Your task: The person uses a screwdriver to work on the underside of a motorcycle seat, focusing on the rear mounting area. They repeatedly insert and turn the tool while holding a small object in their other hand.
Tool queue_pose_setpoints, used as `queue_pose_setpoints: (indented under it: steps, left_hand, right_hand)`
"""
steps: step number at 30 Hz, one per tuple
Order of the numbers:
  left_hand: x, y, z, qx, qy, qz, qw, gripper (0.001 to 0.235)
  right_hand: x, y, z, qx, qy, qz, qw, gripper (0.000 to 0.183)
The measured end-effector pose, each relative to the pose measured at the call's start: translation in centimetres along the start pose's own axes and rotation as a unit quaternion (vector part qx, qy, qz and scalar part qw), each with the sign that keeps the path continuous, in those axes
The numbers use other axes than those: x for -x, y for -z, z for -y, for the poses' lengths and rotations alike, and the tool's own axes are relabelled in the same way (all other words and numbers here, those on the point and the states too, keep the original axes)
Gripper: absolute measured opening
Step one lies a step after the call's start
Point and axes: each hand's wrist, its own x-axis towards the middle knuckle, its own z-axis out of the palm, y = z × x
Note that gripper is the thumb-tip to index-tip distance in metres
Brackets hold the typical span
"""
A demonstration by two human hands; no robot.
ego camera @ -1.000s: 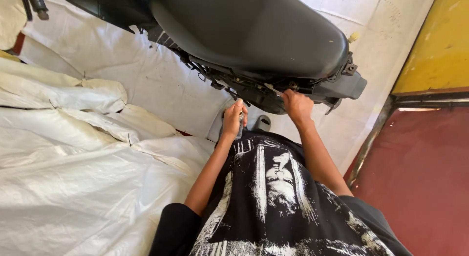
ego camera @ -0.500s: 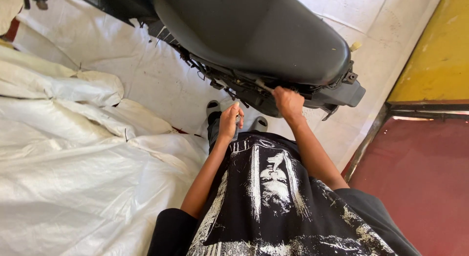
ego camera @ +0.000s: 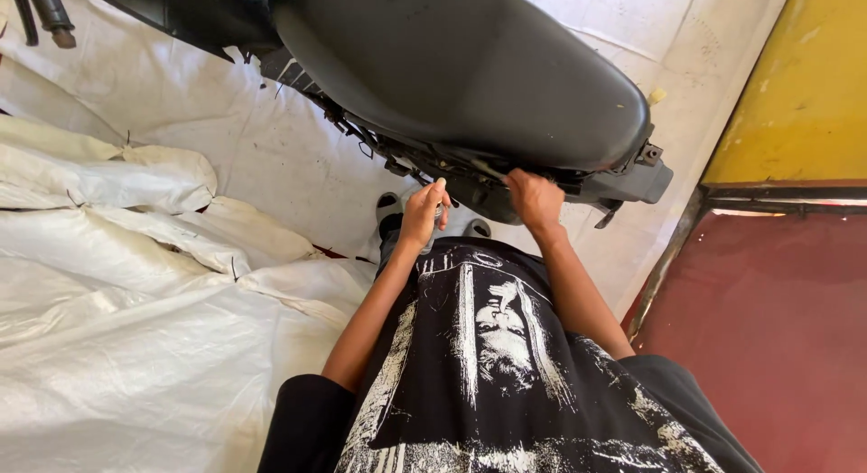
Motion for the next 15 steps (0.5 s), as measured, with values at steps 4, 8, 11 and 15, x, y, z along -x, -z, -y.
queue_pose_setpoints:
  steps: [4,8,11,15]
  left_hand:
    - [-0.3,1.2,-0.2,-0.01,0.005,0.002,1.0,0.052]
    - [-0.4,1.7,-0.6,-0.01,0.02,0.007,1.0,0.051]
    - [-0.5,2.0,-0.8,-0.025,0.027,0.0,0.999,0.051]
    - [-0.4,2.7,-0.6,-0.056,0.059,-0.01,0.997,0.049]
  right_hand:
    - [-0.2,-1.2,0.1,0.0,-0.033,-0.025,0.999,0.021]
    - [0.2,-1.6,1.5,0.013,-0.025,0.014,1.0,0.019]
    - [0.3,0.4,1.5,0.024,-0.035,0.027,0.999,0.02]
    - [0.3,0.2,2.5,0.025,-0.05,0.049,0.997,0.023]
